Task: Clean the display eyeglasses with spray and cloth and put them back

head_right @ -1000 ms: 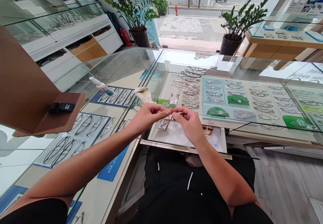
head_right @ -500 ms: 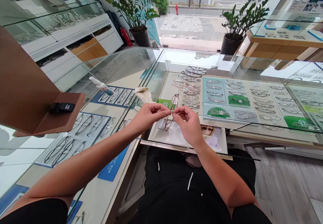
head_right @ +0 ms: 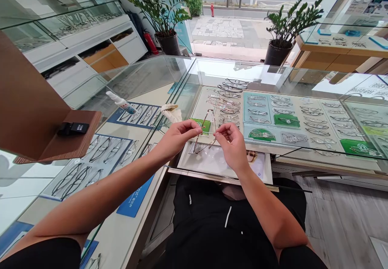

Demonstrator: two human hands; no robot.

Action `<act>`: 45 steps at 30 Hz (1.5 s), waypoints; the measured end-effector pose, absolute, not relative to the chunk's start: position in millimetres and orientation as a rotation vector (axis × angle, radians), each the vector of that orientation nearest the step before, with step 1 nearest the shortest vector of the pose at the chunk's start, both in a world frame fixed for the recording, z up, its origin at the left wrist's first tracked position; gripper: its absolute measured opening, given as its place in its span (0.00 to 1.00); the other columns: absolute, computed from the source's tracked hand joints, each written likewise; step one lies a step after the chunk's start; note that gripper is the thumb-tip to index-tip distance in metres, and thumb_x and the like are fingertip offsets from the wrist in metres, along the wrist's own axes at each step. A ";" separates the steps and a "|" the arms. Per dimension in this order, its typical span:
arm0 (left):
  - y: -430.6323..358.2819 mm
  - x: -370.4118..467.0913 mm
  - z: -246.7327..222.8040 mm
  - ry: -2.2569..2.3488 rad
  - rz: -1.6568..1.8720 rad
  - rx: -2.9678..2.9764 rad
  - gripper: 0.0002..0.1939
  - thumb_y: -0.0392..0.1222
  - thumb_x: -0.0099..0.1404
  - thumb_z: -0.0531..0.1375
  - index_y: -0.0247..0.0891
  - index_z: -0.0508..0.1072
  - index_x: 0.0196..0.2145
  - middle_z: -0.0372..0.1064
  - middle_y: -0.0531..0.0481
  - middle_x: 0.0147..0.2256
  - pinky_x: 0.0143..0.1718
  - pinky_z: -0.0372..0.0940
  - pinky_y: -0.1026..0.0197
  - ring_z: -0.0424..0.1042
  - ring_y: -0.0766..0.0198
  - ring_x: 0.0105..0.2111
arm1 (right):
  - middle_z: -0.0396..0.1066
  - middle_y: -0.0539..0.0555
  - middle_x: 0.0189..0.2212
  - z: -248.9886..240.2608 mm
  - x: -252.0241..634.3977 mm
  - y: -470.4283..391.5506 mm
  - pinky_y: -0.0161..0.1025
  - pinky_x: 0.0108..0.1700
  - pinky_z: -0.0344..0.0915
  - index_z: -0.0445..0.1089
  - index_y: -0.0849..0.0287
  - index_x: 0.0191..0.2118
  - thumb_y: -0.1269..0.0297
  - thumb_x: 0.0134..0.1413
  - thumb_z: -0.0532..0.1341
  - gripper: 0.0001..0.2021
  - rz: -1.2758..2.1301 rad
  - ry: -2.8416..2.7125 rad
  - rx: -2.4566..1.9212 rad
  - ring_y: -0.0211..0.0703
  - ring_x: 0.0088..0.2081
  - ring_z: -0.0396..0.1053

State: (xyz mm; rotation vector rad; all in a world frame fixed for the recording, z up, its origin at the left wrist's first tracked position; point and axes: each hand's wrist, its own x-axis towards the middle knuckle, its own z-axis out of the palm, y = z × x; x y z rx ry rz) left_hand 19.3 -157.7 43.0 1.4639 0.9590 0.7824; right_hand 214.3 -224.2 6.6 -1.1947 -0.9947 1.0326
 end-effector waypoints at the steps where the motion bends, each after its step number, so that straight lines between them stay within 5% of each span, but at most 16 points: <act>1: -157.6 19.2 42.7 0.950 0.785 1.460 0.16 0.54 0.64 0.71 0.38 0.77 0.32 0.72 0.53 0.34 0.41 0.60 0.60 0.66 0.65 0.35 | 0.76 0.50 0.36 6.7 214.3 -224.0 0.43 0.45 0.69 0.72 0.52 0.38 0.60 0.60 0.70 0.07 1.032 -0.994 -1.202 0.43 0.39 0.73; 11: -149.8 16.8 43.3 0.850 1.139 1.294 0.13 0.53 0.66 0.72 0.40 0.81 0.37 0.79 0.48 0.40 0.54 0.67 0.56 0.76 0.59 0.45 | 0.74 0.50 0.31 4.6 226.2 -224.4 0.43 0.39 0.67 0.77 0.54 0.41 0.58 0.60 0.66 0.08 0.890 -1.081 -1.424 0.44 0.34 0.71; 16: -160.3 19.5 47.0 0.847 1.099 1.436 0.15 0.54 0.67 0.71 0.39 0.80 0.37 0.78 0.47 0.38 0.49 0.69 0.57 0.76 0.60 0.42 | 0.62 0.46 0.23 22.9 217.0 -238.1 0.45 0.41 0.62 0.81 0.54 0.53 0.61 0.68 0.61 0.14 0.410 -1.639 -1.459 0.41 0.28 0.63; 21: -169.8 20.1 46.9 0.797 1.015 1.564 0.13 0.52 0.70 0.69 0.39 0.78 0.38 0.76 0.48 0.38 0.45 0.69 0.58 0.74 0.61 0.39 | 0.62 0.45 0.25 32.4 217.0 -238.8 0.44 0.37 0.63 0.71 0.57 0.67 0.59 0.69 0.60 0.24 0.284 -1.493 -1.543 0.43 0.27 0.62; 25: -171.6 21.0 47.8 0.727 0.994 1.550 0.11 0.50 0.70 0.69 0.39 0.79 0.38 0.75 0.46 0.43 0.51 0.71 0.55 0.75 0.59 0.45 | 0.76 0.54 0.39 30.9 207.3 -242.3 0.49 0.47 0.70 0.73 0.52 0.61 0.60 0.68 0.63 0.18 0.309 -1.594 -1.364 0.50 0.41 0.72; 29: -176.2 20.0 51.8 0.704 0.945 1.530 0.10 0.49 0.69 0.70 0.39 0.81 0.35 0.72 0.41 0.56 0.56 0.73 0.51 0.75 0.52 0.56 | 0.78 0.58 0.54 27.0 189.6 -246.3 0.55 0.59 0.70 0.75 0.50 0.57 0.60 0.69 0.65 0.14 0.463 -1.640 -1.202 0.56 0.57 0.73; 34: -182.4 16.9 65.1 0.713 0.853 1.809 0.10 0.48 0.74 0.65 0.42 0.82 0.39 0.70 0.41 0.66 0.67 0.66 0.41 0.72 0.47 0.65 | 0.81 0.55 0.47 24.8 186.0 -243.8 0.50 0.55 0.72 0.80 0.51 0.48 0.59 0.72 0.64 0.08 0.602 -1.445 -1.160 0.51 0.49 0.76; 39: -128.5 -16.4 71.5 1.084 1.435 2.343 0.20 0.55 0.77 0.60 0.47 0.74 0.60 0.58 0.42 0.74 0.75 0.53 0.38 0.56 0.46 0.75 | 0.82 0.55 0.47 24.4 195.8 -240.7 0.49 0.57 0.70 0.82 0.51 0.46 0.58 0.72 0.63 0.09 0.602 -1.360 -1.177 0.51 0.53 0.77; 42: -72.0 -62.4 60.0 1.537 1.991 2.124 0.38 0.58 0.74 0.63 0.38 0.58 0.72 0.45 0.31 0.77 0.77 0.41 0.37 0.44 0.45 0.78 | 0.82 0.55 0.47 23.9 201.4 -242.5 0.50 0.56 0.69 0.83 0.51 0.44 0.57 0.72 0.63 0.10 0.589 -1.330 -1.197 0.53 0.53 0.76; 45: -30.2 -106.9 37.5 1.946 1.994 1.685 0.48 0.58 0.69 0.67 0.34 0.51 0.74 0.40 0.28 0.78 0.74 0.39 0.36 0.39 0.43 0.79 | 0.81 0.55 0.48 24.6 205.1 -245.0 0.50 0.55 0.68 0.83 0.51 0.44 0.55 0.72 0.63 0.11 0.621 -1.317 -1.199 0.53 0.54 0.76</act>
